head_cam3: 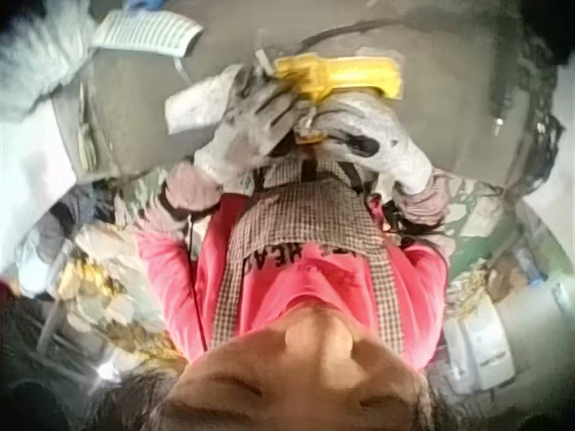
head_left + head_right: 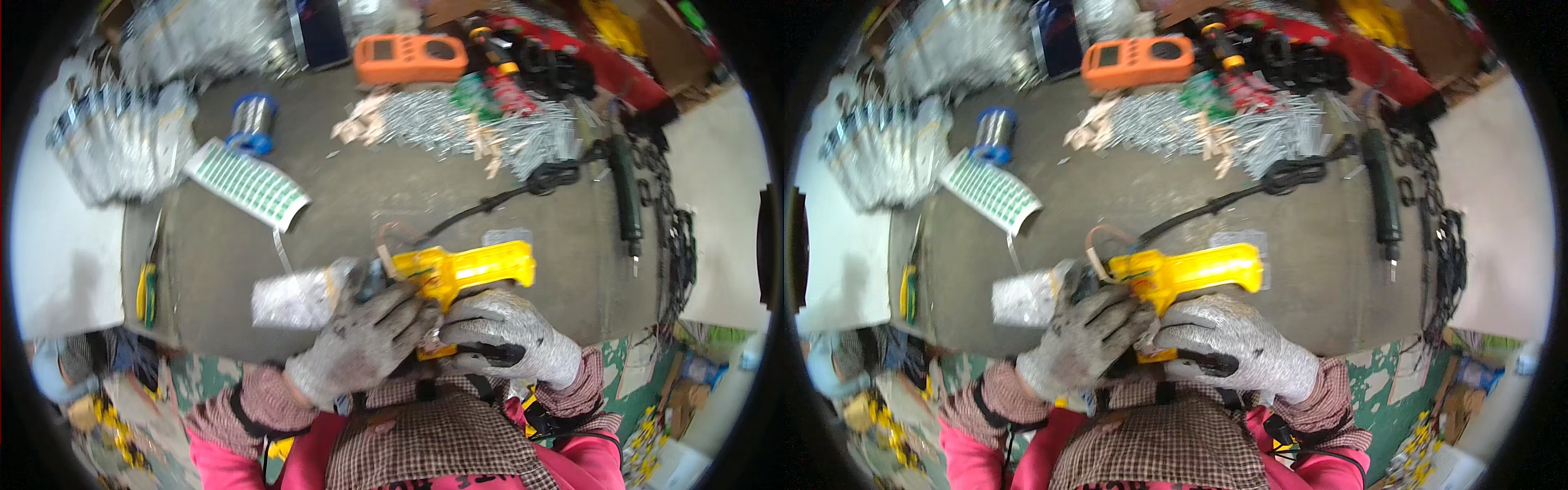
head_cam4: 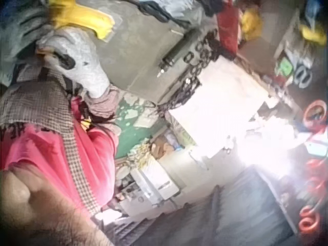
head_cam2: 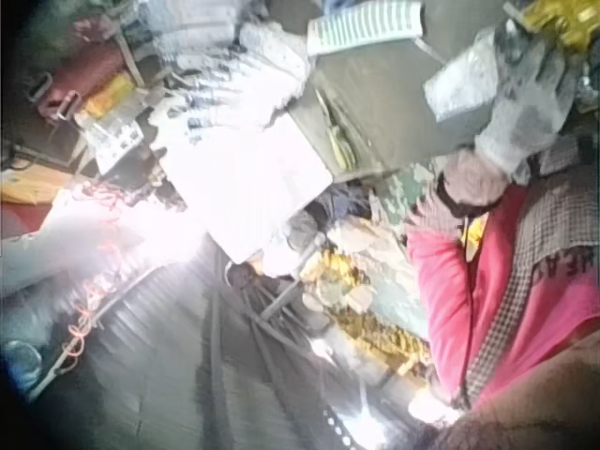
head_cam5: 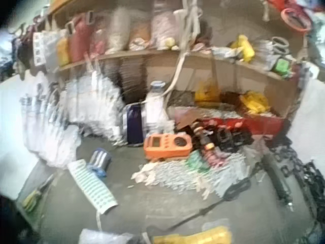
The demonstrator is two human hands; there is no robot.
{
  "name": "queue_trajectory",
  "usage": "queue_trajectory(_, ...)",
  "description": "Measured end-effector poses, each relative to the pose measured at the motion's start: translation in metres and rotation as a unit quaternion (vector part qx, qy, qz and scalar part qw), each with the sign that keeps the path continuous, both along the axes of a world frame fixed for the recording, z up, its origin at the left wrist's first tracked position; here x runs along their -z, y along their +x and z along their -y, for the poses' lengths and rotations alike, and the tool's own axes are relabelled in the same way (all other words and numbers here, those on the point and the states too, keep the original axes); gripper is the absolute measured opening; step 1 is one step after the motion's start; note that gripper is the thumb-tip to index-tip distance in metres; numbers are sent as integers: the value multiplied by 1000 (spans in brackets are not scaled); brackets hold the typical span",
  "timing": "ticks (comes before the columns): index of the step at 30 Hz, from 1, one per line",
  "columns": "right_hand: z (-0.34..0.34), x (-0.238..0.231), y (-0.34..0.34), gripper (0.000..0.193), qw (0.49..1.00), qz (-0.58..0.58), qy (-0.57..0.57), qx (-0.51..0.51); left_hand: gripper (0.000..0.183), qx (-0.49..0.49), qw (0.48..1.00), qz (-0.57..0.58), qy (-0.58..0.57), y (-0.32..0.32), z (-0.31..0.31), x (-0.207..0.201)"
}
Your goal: Assembling and soldering internal wiring for a yellow plastic handheld electronic device.
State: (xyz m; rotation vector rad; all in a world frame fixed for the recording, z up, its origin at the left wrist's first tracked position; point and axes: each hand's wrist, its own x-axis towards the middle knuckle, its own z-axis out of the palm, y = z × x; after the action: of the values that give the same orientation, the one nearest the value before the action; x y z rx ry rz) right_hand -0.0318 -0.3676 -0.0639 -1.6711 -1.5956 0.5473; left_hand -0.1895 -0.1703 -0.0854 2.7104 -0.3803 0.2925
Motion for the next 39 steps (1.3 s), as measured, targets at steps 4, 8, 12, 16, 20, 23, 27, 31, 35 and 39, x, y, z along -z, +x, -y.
queue_trajectory(4, 26, -11, 62, 17, 918, -136, -47, 368, 58, -27, 996, -79, -30, 2, -2, 3)
queue_trajectory(8, 27, -4, 197, 49, 757, 292, -176, 558, 59, -73, 995, -61, -30, 3, 15, -12)
queue_trajectory(12, 15, 21, 215, 60, 758, 302, -183, 549, 53, -3, 998, -56, -34, 1, 1, 7)
queue_trajectory(16, -51, -39, 182, 49, 831, 278, 190, 443, 64, 4, 997, -65, 49, -4, -1, 3)
queue_trajectory(20, -155, -94, 175, 35, 892, 424, 28, 151, 64, 48, 995, -66, 63, -10, -15, 12)
queue_trajectory(23, -191, -98, 201, 27, 859, 504, -68, 68, 54, 80, 996, -30, -2, 0, -12, 8)
queue_trajectory(27, -212, -104, 200, 21, 854, 477, -198, 62, 53, 74, 997, 18, -10, -6, -13, 14)
queue_trajectory(31, -222, -92, 192, 24, 842, 500, -182, 91, 57, 78, 996, -25, -25, -10, -18, 23)
queue_trajectory(35, -229, -73, 191, 25, 845, 492, -177, 111, 53, 77, 997, -4, 14, -9, -19, 16)
queue_trajectory(39, -229, -67, 211, 23, 879, 412, -205, 127, 40, 75, 995, -44, 49, 9, -12, -24)
